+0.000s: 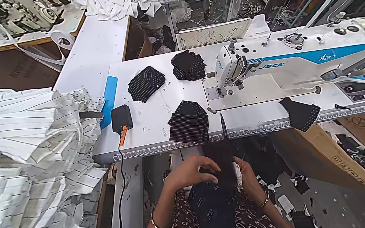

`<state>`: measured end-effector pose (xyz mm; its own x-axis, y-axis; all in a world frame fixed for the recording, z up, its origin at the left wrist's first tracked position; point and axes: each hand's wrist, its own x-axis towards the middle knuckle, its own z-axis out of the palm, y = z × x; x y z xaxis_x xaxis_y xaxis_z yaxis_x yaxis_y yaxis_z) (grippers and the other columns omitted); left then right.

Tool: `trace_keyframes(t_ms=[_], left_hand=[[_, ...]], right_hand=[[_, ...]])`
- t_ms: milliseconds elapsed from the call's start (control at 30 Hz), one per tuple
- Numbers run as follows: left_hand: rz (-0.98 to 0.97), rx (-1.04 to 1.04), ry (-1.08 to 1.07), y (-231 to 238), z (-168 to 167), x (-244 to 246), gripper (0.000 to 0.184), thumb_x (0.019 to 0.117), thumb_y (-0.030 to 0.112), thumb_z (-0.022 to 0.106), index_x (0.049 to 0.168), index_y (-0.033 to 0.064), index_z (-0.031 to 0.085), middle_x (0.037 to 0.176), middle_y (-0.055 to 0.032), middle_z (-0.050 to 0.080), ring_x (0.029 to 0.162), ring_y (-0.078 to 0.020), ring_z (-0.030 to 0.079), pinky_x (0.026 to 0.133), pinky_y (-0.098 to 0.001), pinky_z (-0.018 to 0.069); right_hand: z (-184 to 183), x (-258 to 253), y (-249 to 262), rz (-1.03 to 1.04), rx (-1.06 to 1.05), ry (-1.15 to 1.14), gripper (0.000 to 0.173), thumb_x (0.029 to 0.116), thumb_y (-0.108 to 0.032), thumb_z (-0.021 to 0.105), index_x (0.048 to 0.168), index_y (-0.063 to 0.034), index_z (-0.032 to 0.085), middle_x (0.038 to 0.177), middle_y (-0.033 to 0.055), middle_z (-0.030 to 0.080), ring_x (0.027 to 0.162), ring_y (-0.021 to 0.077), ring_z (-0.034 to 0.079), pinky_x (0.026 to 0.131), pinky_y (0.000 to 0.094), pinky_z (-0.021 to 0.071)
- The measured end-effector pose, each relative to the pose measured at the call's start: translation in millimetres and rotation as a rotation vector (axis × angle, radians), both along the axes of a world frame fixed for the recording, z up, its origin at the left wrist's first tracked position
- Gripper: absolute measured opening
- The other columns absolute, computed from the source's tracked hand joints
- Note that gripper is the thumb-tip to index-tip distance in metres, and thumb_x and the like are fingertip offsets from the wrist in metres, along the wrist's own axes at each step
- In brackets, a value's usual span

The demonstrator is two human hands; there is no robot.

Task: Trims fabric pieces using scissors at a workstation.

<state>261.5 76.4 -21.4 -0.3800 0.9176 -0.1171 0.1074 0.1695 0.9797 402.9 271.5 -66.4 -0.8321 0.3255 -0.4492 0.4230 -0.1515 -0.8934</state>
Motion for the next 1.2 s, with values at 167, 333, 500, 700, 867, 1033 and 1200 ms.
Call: trace_keyframes(t_ms=[167, 333, 500, 700, 867, 1033, 1200], left_hand=[[0.647, -0.156, 0.354, -11, -32, -20, 0.023, 0.101, 0.004, 0.055, 0.114, -0.0042, 0.072, 0.111, -0.0177, 0.072, 0.1, -0.0249, 0.071, 0.092, -0.0407, 0.0575], [0.895, -0.119, 0.626, -19, -56, -40, 0.023, 0.0967, -0.003, 0.054, 0.108, -0.0031, 0.075, 0.109, -0.0187, 0.073, 0.098, -0.0242, 0.072, 0.089, -0.0337, 0.0578], [0.86, -0.124, 0.598, -16, -72, -40, 0.02, 0.0957, -0.002, 0.058, 0.106, -0.0043, 0.076, 0.117, -0.0217, 0.072, 0.113, -0.0361, 0.068, 0.1, -0.0461, 0.0532], [0.847, -0.137, 0.659, -15, -76, -41, 0.019, 0.0945, 0.002, 0.062, 0.105, -0.0023, 0.077, 0.116, -0.0214, 0.071, 0.112, -0.0384, 0.067, 0.1, -0.0493, 0.0515], [0.735, -0.107, 0.723, -20, -83, -38, 0.036, 0.0902, 0.032, 0.075, 0.112, 0.0038, 0.076, 0.125, -0.0186, 0.069, 0.118, -0.0391, 0.064, 0.097, -0.0587, 0.0479], [0.681, -0.056, 0.844, -20, -94, -31, 0.035, 0.0863, 0.032, 0.078, 0.112, 0.009, 0.078, 0.127, -0.0141, 0.07, 0.12, -0.0362, 0.064, 0.101, -0.0608, 0.0445], [0.705, -0.029, 0.875, -19, -96, -29, 0.021, 0.0881, 0.016, 0.07, 0.105, 0.0088, 0.08, 0.12, -0.0118, 0.073, 0.116, -0.033, 0.067, 0.102, -0.0561, 0.0454]], right_hand=[[5, 6, 8, -0.078, -0.09, -0.037, 0.02, 0.1024, -0.021, 0.061, 0.086, -0.0093, 0.059, 0.054, -0.0053, 0.057, 0.042, 0.0035, 0.055, 0.041, 0.0184, 0.0471], [-1, 13, 12, -0.058, -0.056, -0.074, 0.023, 0.1019, -0.023, 0.063, 0.084, -0.0098, 0.058, 0.054, -0.0047, 0.058, 0.042, 0.0041, 0.055, 0.04, 0.0189, 0.0466], [-3, 11, 7, -0.043, -0.079, -0.079, 0.022, 0.1018, -0.023, 0.063, 0.084, -0.0095, 0.059, 0.054, -0.004, 0.057, 0.041, 0.0048, 0.054, 0.04, 0.0195, 0.0464], [-3, 8, 5, -0.025, -0.094, -0.082, 0.022, 0.1015, -0.023, 0.064, 0.085, -0.0093, 0.059, 0.054, -0.0038, 0.057, 0.042, 0.0047, 0.054, 0.041, 0.0193, 0.0467], [-3, 8, 7, -0.016, -0.048, -0.076, 0.024, 0.1013, -0.026, 0.064, 0.084, -0.0096, 0.059, 0.055, -0.0039, 0.058, 0.043, 0.0048, 0.055, 0.041, 0.0197, 0.0474], [-4, 8, 6, -0.019, -0.076, -0.079, 0.023, 0.1013, -0.025, 0.064, 0.085, -0.0097, 0.059, 0.054, -0.0043, 0.057, 0.042, 0.0046, 0.055, 0.041, 0.0197, 0.0477], [-2, 6, 6, -0.001, -0.091, -0.086, 0.021, 0.1015, -0.022, 0.064, 0.085, -0.0097, 0.059, 0.055, -0.0045, 0.057, 0.042, 0.0043, 0.055, 0.041, 0.0192, 0.0479]])
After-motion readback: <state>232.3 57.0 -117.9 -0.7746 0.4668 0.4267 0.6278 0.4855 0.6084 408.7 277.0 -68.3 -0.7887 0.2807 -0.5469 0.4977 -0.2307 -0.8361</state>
